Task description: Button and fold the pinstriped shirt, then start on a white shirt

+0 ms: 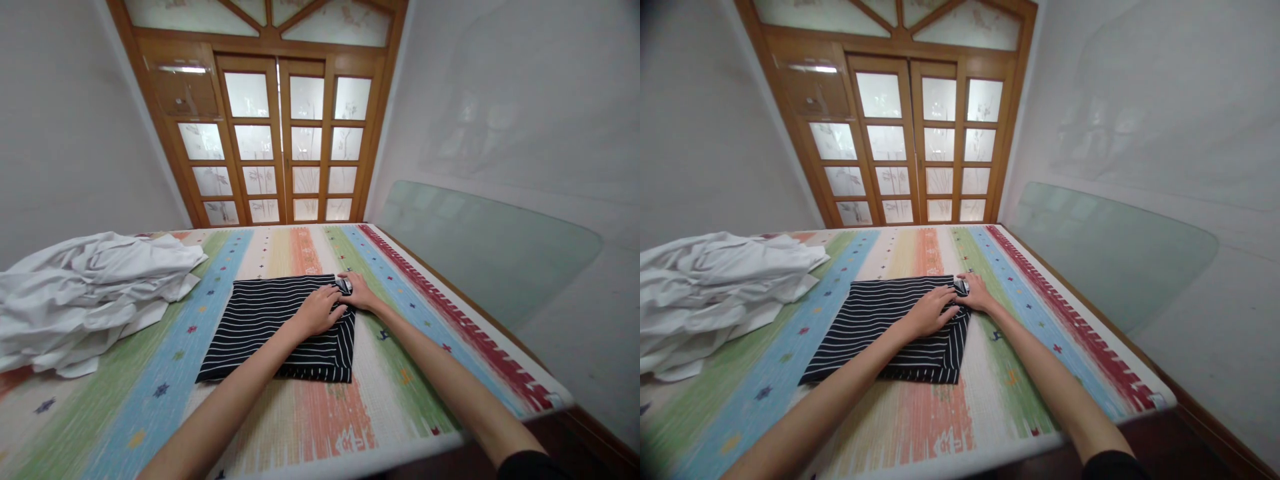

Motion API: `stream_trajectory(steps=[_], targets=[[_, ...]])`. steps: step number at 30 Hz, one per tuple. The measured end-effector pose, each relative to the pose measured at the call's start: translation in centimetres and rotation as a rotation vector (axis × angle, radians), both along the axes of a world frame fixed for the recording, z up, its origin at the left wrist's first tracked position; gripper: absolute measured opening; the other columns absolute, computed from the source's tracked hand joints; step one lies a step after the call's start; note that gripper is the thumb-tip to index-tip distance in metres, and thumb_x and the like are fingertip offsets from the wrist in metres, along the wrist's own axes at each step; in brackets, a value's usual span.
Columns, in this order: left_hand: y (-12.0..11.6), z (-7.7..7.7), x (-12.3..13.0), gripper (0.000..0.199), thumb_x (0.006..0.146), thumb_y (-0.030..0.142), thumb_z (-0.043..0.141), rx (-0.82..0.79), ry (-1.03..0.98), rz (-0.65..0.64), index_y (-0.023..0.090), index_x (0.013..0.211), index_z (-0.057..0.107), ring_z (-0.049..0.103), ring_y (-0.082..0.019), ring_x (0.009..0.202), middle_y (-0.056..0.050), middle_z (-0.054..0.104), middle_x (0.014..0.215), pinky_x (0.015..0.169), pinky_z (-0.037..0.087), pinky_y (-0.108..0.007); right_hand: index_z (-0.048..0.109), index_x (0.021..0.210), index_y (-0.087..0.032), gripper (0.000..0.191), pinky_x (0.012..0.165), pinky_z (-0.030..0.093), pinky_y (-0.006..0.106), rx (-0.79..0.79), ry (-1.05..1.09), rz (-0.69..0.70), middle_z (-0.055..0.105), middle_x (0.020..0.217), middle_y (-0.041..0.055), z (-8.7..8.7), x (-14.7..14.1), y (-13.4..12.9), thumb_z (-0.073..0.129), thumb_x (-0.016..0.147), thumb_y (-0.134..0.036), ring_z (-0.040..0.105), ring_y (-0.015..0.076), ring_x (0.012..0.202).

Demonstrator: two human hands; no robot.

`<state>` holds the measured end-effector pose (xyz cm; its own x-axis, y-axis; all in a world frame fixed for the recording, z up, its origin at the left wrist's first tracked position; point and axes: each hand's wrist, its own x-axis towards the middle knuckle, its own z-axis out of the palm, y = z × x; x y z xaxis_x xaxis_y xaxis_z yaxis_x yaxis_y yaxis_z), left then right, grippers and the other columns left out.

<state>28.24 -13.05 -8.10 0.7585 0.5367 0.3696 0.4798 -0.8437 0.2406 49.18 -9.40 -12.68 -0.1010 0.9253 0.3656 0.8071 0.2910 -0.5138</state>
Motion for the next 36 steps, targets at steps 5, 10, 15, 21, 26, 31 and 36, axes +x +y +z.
stream_trajectory(steps=[5,10,15,21,26,31,36], targets=[[0.8,-2.9,1.2,0.052,0.096,0.043,0.041,-0.045,0.115,0.047,0.009,0.135,0.048,0.035,-0.031,0.139,-0.019,0.043,0.146,0.112,0.029,-0.048,0.067,0.108,-0.014,0.033,0.096,0.042,0.033,-0.184,0.139,0.024,0.068,0.116,0.009,1.5,1.0,0.9,0.052,0.079,-0.017,0.059,0.0207,0.108],[0.0,-3.6,0.9,0.055,0.096,0.046,0.038,0.028,0.167,0.021,0.01,0.138,0.045,0.033,-0.03,0.139,-0.015,0.041,0.148,0.115,0.024,-0.049,0.071,0.104,-0.012,0.03,0.081,0.047,0.027,-0.294,-0.018,-0.009,0.074,0.096,0.008,3.2,1.3,2.5,0.052,0.087,-0.028,0.065,0.0187,0.088],[-0.1,-3.8,1.0,0.055,0.097,0.048,0.033,0.089,0.202,0.046,0.015,0.141,0.044,0.033,-0.029,0.14,-0.011,0.041,0.15,0.114,0.026,-0.049,0.074,0.084,-0.014,0.02,0.069,0.044,0.023,-0.346,-0.233,-0.019,0.073,0.081,0.0053,3.4,0.2,3.9,0.06,0.084,-0.029,0.063,0.0164,0.074],[-0.3,-3.9,0.8,0.056,0.097,0.051,0.03,0.107,0.226,0.01,0.022,0.145,0.039,0.027,-0.033,0.142,-0.006,0.037,0.152,0.112,0.025,-0.053,0.071,0.088,-0.015,0.024,0.075,0.041,0.026,-0.273,-0.303,-0.175,0.072,0.099,0.0097,2.5,-0.6,3.9,0.053,0.088,-0.031,0.062,0.0203,0.089],[-0.6,-3.7,0.8,0.054,0.097,0.052,0.029,0.062,0.24,-0.052,0.027,0.145,0.038,0.02,-0.034,0.144,-0.004,0.035,0.154,0.113,0.02,-0.057,0.07,0.09,-0.016,0.025,0.08,0.04,0.03,-0.219,-0.328,-0.274,0.071,0.103,0.0118,2.3,-0.8,3.1,0.051,0.09,-0.032,0.062,0.0231,0.097],[-0.8,-3.1,0.7,0.059,0.099,0.051,0.024,-0.059,0.25,-0.12,0.021,0.15,0.027,0.017,-0.03,0.145,-0.006,0.03,0.155,0.116,0.014,-0.056,0.07,0.09,-0.017,0.021,0.085,0.04,0.032,-0.155,-0.365,-0.301,0.071,0.101,0.0116,3.1,-0.9,2.4,0.057,0.087,-0.034,0.06,0.0248,0.1],[-0.1,-0.8,-2.2,0.059,0.101,0.043,0.016,-0.158,0.136,0.012,0.011,0.151,0.02,0.022,-0.022,0.145,-0.012,0.028,0.155,0.117,0.019,-0.044,0.068,0.102,-0.017,0.026,0.096,0.041,0.038,0.042,-0.367,-0.159,0.068,0.112,0.012,3.6,-0.5,0.7,0.046,0.092,-0.027,0.058,0.0248,0.108]])
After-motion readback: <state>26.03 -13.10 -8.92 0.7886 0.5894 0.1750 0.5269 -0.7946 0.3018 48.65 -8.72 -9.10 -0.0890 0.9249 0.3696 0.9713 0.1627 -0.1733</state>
